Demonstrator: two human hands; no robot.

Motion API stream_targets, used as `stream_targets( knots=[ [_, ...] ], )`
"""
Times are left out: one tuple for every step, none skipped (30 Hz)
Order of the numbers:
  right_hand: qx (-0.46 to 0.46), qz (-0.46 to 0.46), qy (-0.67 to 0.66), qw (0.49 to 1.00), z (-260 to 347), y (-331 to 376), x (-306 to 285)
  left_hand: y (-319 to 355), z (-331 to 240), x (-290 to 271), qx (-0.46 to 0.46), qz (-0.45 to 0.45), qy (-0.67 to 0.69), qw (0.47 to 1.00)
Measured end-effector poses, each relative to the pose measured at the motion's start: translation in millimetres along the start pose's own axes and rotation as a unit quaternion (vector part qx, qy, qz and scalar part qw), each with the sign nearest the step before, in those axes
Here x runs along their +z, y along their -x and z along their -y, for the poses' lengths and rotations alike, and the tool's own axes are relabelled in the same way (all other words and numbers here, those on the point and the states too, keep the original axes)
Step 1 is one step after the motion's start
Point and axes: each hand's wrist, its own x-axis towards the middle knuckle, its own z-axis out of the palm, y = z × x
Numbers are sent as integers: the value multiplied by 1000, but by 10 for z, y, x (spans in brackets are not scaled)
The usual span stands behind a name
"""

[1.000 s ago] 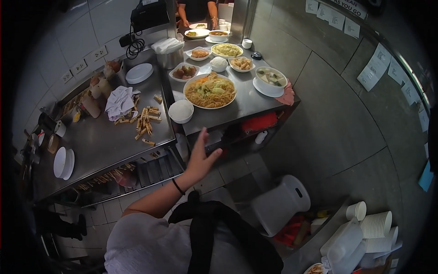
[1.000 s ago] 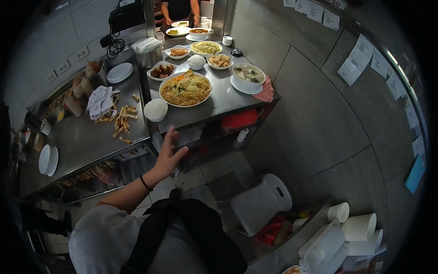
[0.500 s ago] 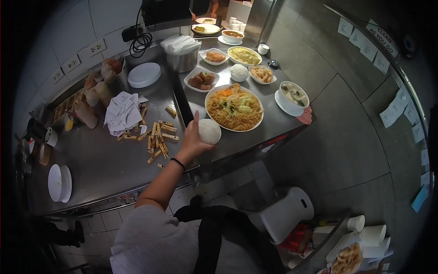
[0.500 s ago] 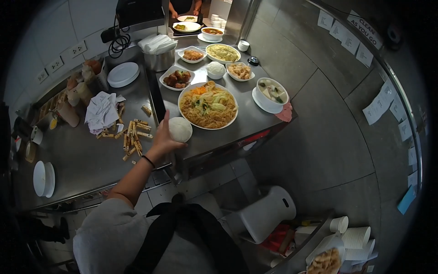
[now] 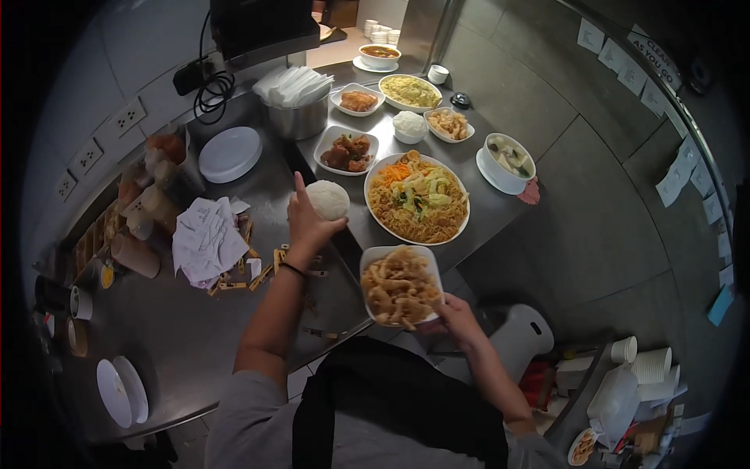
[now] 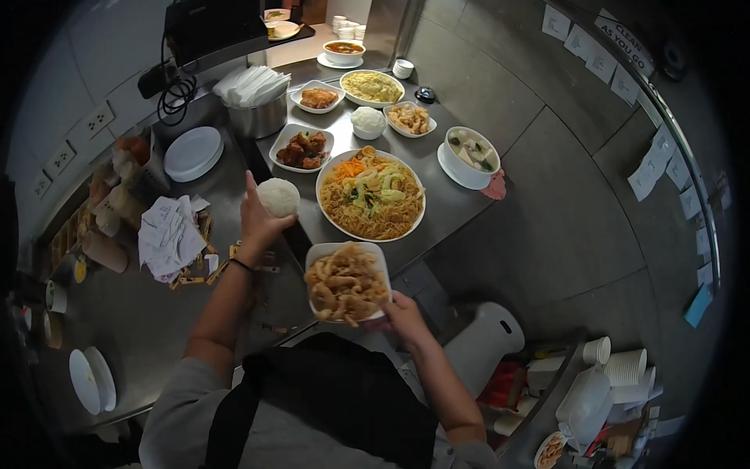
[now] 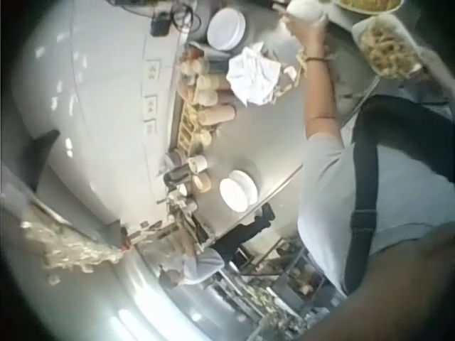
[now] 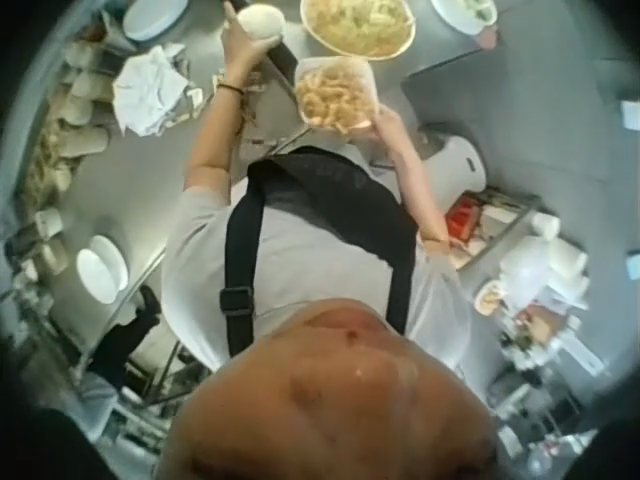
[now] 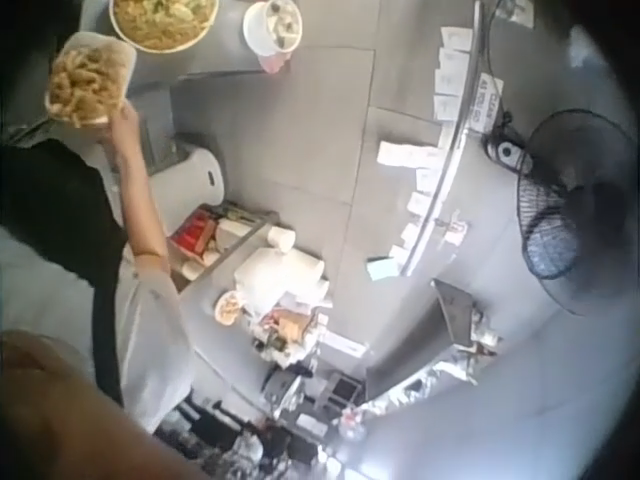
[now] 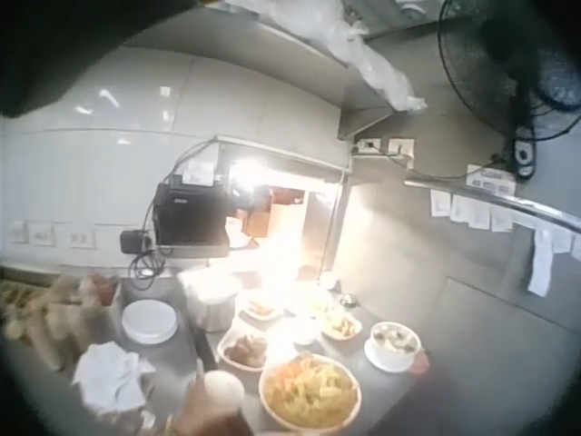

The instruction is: Assembling various food items including soup, noodles, and rice for customer orders in a restaurant kitchen.

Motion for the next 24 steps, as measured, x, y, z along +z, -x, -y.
stream_targets(
  knots=[
    [3, 11, 12, 1000, 34, -150, 142, -112, 73, 54, -2, 5, -3, 1000],
    [14, 18, 38, 999, 83, -283, 258, -191, 121, 118, -2, 7, -9, 1000],
    [26, 29, 64, 997, 99, -410, 381, -261, 199, 162, -5, -4, -15, 1000],
    [27, 29, 51, 998, 47, -560, 436, -335, 221, 192, 7, -1, 4, 1000],
    [27, 29, 38, 999, 12, -694, 479, -399, 225, 211, 20, 1, 23, 1000],
    [30, 38, 17, 999, 17, -781, 540, -442, 220, 194, 6, 12, 40, 999],
    [31, 43, -5, 999, 42, -845, 571, -475, 165, 168, -7, 25, 59, 998],
    [40, 29, -16, 999, 56, -911, 552, -509, 111, 256, -34, 52, 92, 994],
    [44, 33, -27, 998, 67, -985, 573, -533, 212, 275, -24, 42, 107, 993],
    [46, 43, -37, 997, 43, -1073, 611, -559, 424, 305, -25, 61, 163, 984],
    [45, 43, -51, 997, -4, -1157, 579, -554, 427, 316, -77, 110, 308, 942],
    [21, 56, -61, 996, -51, -1221, 619, -538, 595, 266, -86, 65, 238, 965],
    [-1, 60, -71, 996, -114, -1252, 545, -525, 547, 234, -110, 54, 235, 964],
    [18, 65, -90, 994, -128, -1207, 428, -484, 565, 209, -116, 45, 246, 961],
    [37, 75, -110, 990, -83, -1191, 315, -451, 613, 142, -106, 48, 198, 973],
    [26, 64, -110, 991, 0, -1164, 81, -396, 520, 81, -56, 38, 167, 984],
    [7, 88, -95, 992, 65, -1039, -234, -335, 388, -2, -9, 25, 134, 991],
    [-11, 112, -80, 990, 118, -897, -559, -254, 150, -83, -23, 30, 135, 990],
    [-51, 57, -68, 995, 174, -830, -947, -175, -46, -169, -39, 32, 133, 990],
    [-68, -21, -60, 996, 270, -833, -1376, -99, -62, -237, -29, 22, 78, 996],
    [-115, -98, -80, 985, 366, -874, -1872, 19, -44, -299, -23, 10, 21, 999],
    [-151, -175, -68, 971, 630, -866, -2324, 185, -1, -364, -40, -15, -23, 999],
    [-197, -296, -36, 934, 867, -853, -2835, 204, -34, -318, -48, -28, -57, 997],
    [-248, -376, -24, 893, 1185, -822, -3264, 212, -228, -306, -49, -30, -57, 997]
  ],
)
